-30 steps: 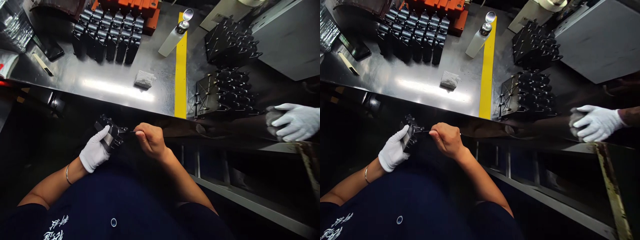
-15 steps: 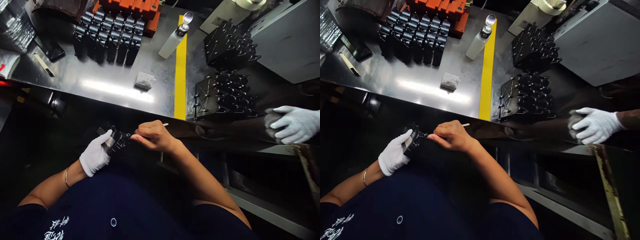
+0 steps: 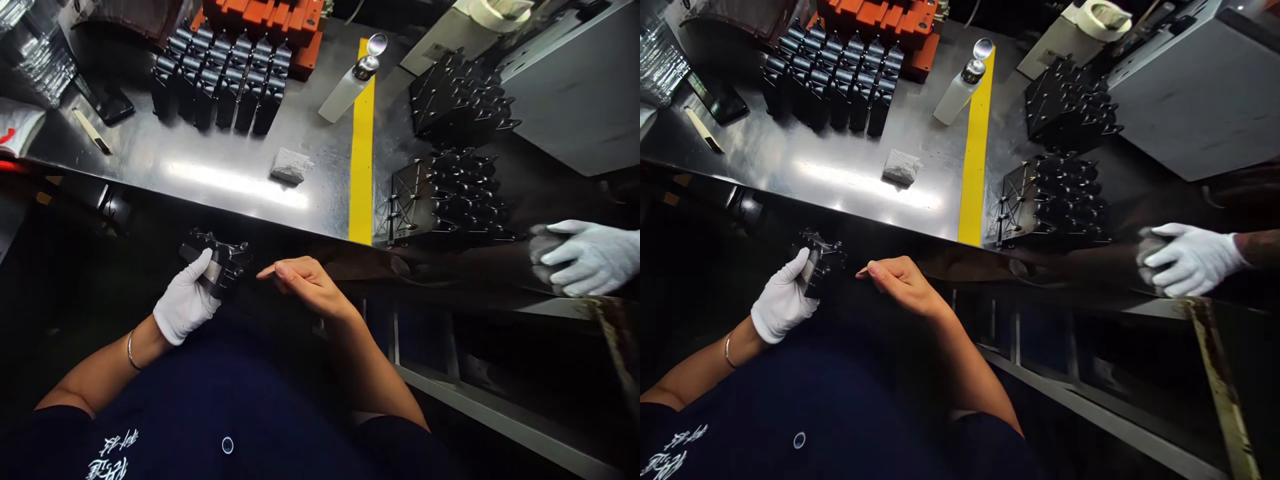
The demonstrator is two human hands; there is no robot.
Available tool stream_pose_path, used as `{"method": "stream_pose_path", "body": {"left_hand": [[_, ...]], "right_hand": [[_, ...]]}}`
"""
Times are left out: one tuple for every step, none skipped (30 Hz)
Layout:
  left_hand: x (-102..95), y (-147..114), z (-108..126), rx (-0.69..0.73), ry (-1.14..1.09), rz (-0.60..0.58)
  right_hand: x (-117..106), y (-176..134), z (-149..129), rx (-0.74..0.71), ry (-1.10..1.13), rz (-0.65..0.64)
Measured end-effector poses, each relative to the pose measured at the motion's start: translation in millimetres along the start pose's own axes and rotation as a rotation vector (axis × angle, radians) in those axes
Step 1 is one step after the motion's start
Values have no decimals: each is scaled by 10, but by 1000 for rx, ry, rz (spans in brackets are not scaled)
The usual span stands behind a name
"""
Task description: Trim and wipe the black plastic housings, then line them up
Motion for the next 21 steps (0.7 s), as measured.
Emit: {"method": "stream_pose_path", "body": {"left_hand": [[-8, -11, 7, -2, 24, 19], [-23, -20, 7, -5, 44, 39], [-43, -26, 5, -5, 56, 59], [-63, -31, 7, 1, 61, 77], [-81, -34, 11, 11, 64, 90], [-93, -36, 18, 25, 69, 99], [-100, -35, 26, 39, 79, 106], [-104, -33, 31, 51, 97, 109], [-105, -29, 33, 59, 118, 109], [-107, -23, 29, 60, 139, 108], [-113, -15, 18, 54, 158, 106], [-120, -6, -1, 41, 170, 103], [-128, 4, -26, 22, 173, 97], [-133, 14, -51, 5, 166, 87], [-135, 24, -72, -11, 154, 75], [-131, 34, -88, -21, 139, 60], [-124, 42, -97, -27, 125, 47], [-116, 49, -105, -33, 116, 35], [-108, 53, -111, -40, 111, 25], [-103, 56, -119, -49, 108, 18], [-103, 55, -126, -59, 100, 14]], "right_hand": [[-54, -2, 36, 7, -4, 134], [-71, -9, 70, 9, 0, 236], [-60, -16, 100, 6, 5, 311], [-30, -19, 126, 3, 12, 363], [6, -23, 152, 7, 21, 402], [40, -29, 179, 18, 34, 435], [75, -38, 205, 36, 54, 459], [109, -50, 231, 59, 80, 479], [147, -64, 257, 87, 110, 492], [185, -83, 286, 118, 137, 507], [220, -108, 315, 147, 159, 528], [251, -137, 345, 170, 175, 560], [277, -171, 371, 180, 188, 606], [300, -209, 395, 178, 201, 665], [325, -248, 421, 167, 215, 727], [356, -282, 449, 152, 234, 786], [392, -309, 481, 138, 254, 834], [428, -325, 512, 126, 274, 870], [458, -329, 539, 117, 292, 891], [477, -321, 559, 108, 308, 901], [474, -313, 571, 98, 325, 913]]}}
Point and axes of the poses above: each hand's wrist, its own y-axis towards the middle knuckle, its own x-axis out of the palm, z = x × y, the point moved 10 cm from there along y, towards the middle knuckle, and after that the axes turned 9 degrees about -x, right-handed, at the moved point
